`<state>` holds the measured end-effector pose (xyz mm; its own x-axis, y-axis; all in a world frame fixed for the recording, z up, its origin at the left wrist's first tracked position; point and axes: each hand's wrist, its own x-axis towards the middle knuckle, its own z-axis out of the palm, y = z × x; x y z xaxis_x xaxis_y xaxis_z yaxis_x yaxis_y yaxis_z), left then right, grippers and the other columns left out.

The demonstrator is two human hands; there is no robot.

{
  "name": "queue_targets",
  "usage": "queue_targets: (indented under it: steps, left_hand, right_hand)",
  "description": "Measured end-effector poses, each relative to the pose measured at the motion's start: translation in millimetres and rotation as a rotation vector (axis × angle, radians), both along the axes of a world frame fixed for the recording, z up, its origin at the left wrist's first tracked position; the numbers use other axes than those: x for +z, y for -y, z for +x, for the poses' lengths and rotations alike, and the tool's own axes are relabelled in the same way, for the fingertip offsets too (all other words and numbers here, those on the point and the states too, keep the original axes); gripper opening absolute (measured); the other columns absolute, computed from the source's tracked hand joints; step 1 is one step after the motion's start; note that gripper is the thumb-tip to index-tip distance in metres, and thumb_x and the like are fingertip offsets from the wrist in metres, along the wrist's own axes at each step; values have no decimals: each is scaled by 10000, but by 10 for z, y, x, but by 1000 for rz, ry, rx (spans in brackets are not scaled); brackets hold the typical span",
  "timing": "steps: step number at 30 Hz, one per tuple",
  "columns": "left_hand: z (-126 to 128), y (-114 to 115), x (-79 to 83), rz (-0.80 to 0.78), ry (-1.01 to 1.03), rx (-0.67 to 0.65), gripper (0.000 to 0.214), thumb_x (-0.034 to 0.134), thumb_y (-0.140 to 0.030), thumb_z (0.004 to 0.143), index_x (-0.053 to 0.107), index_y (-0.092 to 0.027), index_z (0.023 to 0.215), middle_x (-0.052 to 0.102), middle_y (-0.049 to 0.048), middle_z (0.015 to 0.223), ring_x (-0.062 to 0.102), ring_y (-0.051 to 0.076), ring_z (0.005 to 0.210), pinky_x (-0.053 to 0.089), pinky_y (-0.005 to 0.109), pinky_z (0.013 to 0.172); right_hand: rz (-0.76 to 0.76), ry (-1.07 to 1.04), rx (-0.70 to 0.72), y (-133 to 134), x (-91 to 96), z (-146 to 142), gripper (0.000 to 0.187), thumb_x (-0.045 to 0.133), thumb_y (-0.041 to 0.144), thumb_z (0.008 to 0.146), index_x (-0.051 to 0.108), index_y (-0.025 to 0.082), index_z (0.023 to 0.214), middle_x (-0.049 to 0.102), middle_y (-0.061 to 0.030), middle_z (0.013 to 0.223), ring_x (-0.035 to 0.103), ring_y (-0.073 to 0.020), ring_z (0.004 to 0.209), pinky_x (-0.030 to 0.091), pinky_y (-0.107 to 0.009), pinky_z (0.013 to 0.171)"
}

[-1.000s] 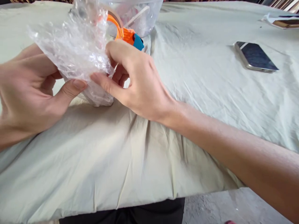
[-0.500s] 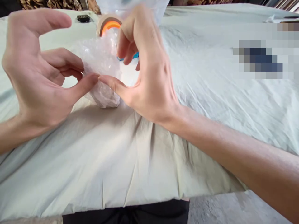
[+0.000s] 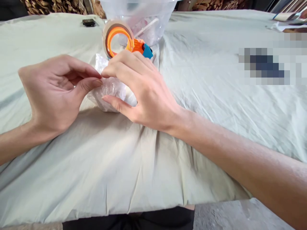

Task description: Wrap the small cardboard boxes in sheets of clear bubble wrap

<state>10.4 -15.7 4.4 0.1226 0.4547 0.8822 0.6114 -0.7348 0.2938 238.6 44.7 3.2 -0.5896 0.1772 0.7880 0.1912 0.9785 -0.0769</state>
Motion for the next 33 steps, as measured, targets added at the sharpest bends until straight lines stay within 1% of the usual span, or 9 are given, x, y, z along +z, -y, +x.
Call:
queue_targets:
  steps: [5, 7, 8, 12, 15, 19, 23, 27, 33]
  left_hand:
    - [-52, 96, 30, 45, -173, 59, 138, 889, -172, 975, 860, -248, 1087, 855, -12, 953, 806, 161, 829, 589, 233, 573]
    - [-78, 143, 47, -99, -300, 141, 157, 712, -223, 1124, 827, -242, 1230, 860, 17, 1125, 814, 175, 1015, 650, 282, 808]
    - [-94, 160, 52, -44, -371, 110, 174, 683, -253, 1145, 809, -229, 1264, 858, 28, 1161, 815, 185, 1064, 647, 300, 890]
    - [-151, 194, 30, -35, -489, 110, 291, 576, -310, 1189, 714, -205, 1422, 794, 81, 1268, 787, 221, 1133, 639, 352, 998]
    - [-140, 220, 12, -137, -537, 124, 431, 570, -455, 1178, 611, -232, 1546, 709, 121, 1388, 752, 296, 1242, 648, 433, 1060]
    - [-95, 238, 27, -222, -552, 174, 553, 685, -579, 1101, 618, -199, 1497, 662, 121, 1340, 736, 329, 1226, 654, 485, 1070]
    - [-151, 187, 33, -359, -531, 178, 581, 695, -643, 1078, 633, -205, 1453, 639, 85, 1278, 740, 306, 1147, 653, 486, 1072]
    - [-226, 109, 26, -432, -573, 116, 608, 614, -710, 1102, 600, -215, 1454, 671, 78, 1330, 714, 291, 1250, 649, 439, 1083]
    - [-179, 88, 1, -462, -580, 106, 654, 565, -722, 1118, 553, -149, 1432, 732, 93, 1186, 778, 330, 1173, 692, 480, 915]
  right_hand:
    - [-139, 63, 10, 48, 14, 71, 305, 735, 473, 1066, 702, 331, 1334, 772, -68, 1383, 724, -331, 1315, 598, -581, 1195]
    - [-218, 154, -25, 106, 51, 90, 349, 733, 427, 1076, 676, 291, 1393, 736, -104, 1455, 677, -337, 1408, 551, -585, 1270]
    - [-248, 187, -37, 131, 67, 94, 368, 743, 397, 1072, 664, 272, 1409, 721, -121, 1470, 659, -339, 1432, 534, -583, 1292]
    - [-285, 157, -27, 153, 73, 90, 406, 797, 318, 1019, 653, 211, 1383, 666, -173, 1517, 614, -341, 1491, 528, -546, 1305]
    - [-378, 128, 38, 125, 46, 75, 386, 786, 319, 1022, 639, 233, 1368, 704, -126, 1493, 664, -296, 1439, 580, -481, 1245]
    - [-503, 112, 74, 116, 31, 57, 355, 767, 301, 1002, 636, 293, 1332, 729, -61, 1465, 707, -281, 1344, 642, -442, 1131]
    - [-575, 110, 27, 119, 21, 51, 440, 827, 350, 931, 630, 314, 1323, 729, -57, 1466, 712, -312, 1326, 640, -499, 1159]
    - [-598, 130, 14, 109, 16, 58, 494, 866, 386, 915, 638, 293, 1344, 724, -71, 1474, 709, -311, 1339, 625, -482, 1190]
    - [-520, 218, 14, 160, 67, 105, 508, 774, 323, 990, 616, 197, 1456, 704, -123, 1501, 734, -288, 1244, 619, -445, 1166]
